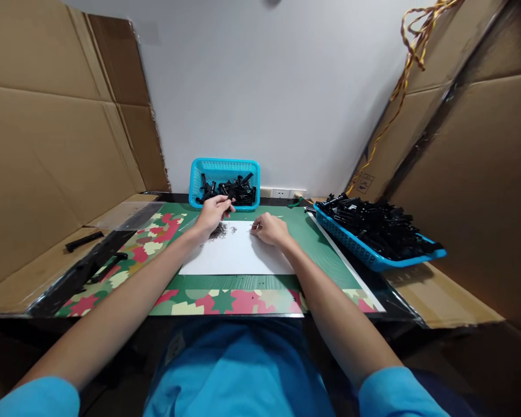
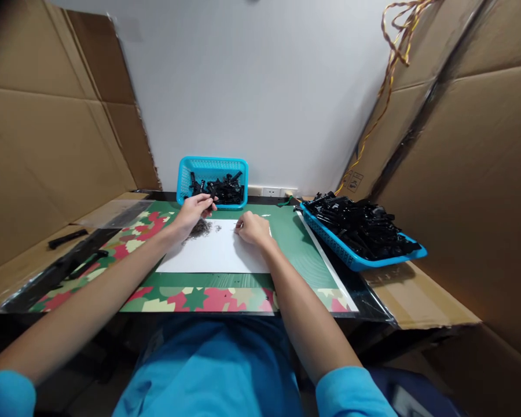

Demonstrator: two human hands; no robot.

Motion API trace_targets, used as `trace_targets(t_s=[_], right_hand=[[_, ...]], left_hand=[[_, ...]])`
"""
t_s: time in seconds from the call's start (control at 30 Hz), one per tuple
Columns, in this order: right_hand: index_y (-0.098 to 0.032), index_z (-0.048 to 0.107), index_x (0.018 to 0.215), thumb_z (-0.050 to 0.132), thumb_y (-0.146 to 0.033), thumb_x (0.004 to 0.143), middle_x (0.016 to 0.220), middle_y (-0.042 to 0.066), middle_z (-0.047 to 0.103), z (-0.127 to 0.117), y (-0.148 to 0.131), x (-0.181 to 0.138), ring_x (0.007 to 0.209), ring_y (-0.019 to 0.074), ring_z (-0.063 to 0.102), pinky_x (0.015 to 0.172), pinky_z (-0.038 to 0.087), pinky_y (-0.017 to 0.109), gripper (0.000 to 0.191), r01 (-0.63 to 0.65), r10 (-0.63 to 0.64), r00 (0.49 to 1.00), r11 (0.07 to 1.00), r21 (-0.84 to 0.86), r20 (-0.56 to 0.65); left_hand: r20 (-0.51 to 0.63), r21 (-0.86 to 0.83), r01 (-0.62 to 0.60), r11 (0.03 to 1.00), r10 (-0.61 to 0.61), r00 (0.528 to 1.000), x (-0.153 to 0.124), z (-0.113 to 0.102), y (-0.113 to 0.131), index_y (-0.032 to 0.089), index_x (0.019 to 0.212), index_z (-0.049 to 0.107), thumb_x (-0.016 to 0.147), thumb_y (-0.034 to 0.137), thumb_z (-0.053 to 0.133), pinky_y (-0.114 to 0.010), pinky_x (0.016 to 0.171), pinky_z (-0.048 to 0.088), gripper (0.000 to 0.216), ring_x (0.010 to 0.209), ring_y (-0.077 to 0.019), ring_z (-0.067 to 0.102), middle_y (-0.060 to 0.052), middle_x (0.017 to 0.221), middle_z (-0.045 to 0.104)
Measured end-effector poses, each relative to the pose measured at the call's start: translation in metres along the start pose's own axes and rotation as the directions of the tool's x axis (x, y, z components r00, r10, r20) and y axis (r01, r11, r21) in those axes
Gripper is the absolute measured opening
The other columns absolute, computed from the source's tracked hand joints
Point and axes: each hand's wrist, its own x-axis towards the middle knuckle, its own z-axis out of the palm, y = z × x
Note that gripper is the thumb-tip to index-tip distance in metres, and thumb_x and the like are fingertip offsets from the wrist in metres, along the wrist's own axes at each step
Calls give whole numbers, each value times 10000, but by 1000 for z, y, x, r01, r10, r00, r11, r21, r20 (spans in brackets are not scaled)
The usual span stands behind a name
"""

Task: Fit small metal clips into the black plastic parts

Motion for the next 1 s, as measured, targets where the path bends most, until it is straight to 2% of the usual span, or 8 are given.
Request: trace_targets(t_s=[0.13,0.23,0.37,0.47,0.6,0.7,0.87,1.0], right_hand=[[-257,804,957,774,-311,877,962,56,793,-3,2,1,879,247,671,699,364,312,101,34,-30,998,997,70,-52],[-219,755,951,743,-368,905,878,49,733,-7,3,3,791,208,604,670,352,298,156,116,-54,978,944,310,-201],[-189,688,888,797,-578,852,730,-2,562,-13,-6,2,661,149,444,592,322,277,406,273,-86,953,659,701,-291],[-197,674,910,852,-640,788,706,-37,483,-16,-17,-5,598,116,340,528,265,266,493,224,-93,975,468,855,-204],[-214,650,898,915,-652,719,674,-68,412,-18,-29,-12,569,95,259,495,220,253,543,156,-99,987,319,935,-130],[-218,637,882,939,-647,693,662,-70,434,-17,-32,-14,567,91,252,492,213,247,558,142,-87,989,273,951,-122],[-202,650,893,898,-663,741,815,0,642,-14,-32,-14,574,81,275,494,225,248,545,146,-85,988,295,944,-127],[-210,643,876,920,-671,692,679,-58,489,-13,-35,-16,558,85,270,491,222,255,568,126,-49,992,314,941,-116]], left_hand=[[51,-113,127,986,-122,991,-15,12,5,155,1052,707,927,329,721,-218,518,345,215,584,-112,550,-37,768,660],[112,-230,198,953,-176,978,-24,15,9,171,1005,660,937,291,708,-208,517,345,146,565,-97,514,5,730,571],[228,-335,247,909,-176,958,-32,17,13,166,932,610,937,346,768,-199,526,339,240,566,-76,477,22,736,507],[274,-408,247,879,-140,951,-33,20,12,168,904,585,892,361,851,-196,531,329,330,567,-67,444,40,725,463],[322,-478,291,829,-144,936,-36,24,8,148,1013,645,932,440,819,-208,536,346,349,571,-81,425,41,712,441],[359,-484,329,811,-159,920,-40,27,5,135,1053,661,970,469,767,-227,551,385,359,588,-100,456,21,716,471],[382,-483,361,798,-179,907,-46,34,10,144,995,633,975,463,763,-211,532,358,345,576,-93,449,23,699,471],[337,-486,322,812,-165,927,-47,38,14,156,996,609,880,374,879,-183,491,255,366,529,-52,345,74,672,394]])
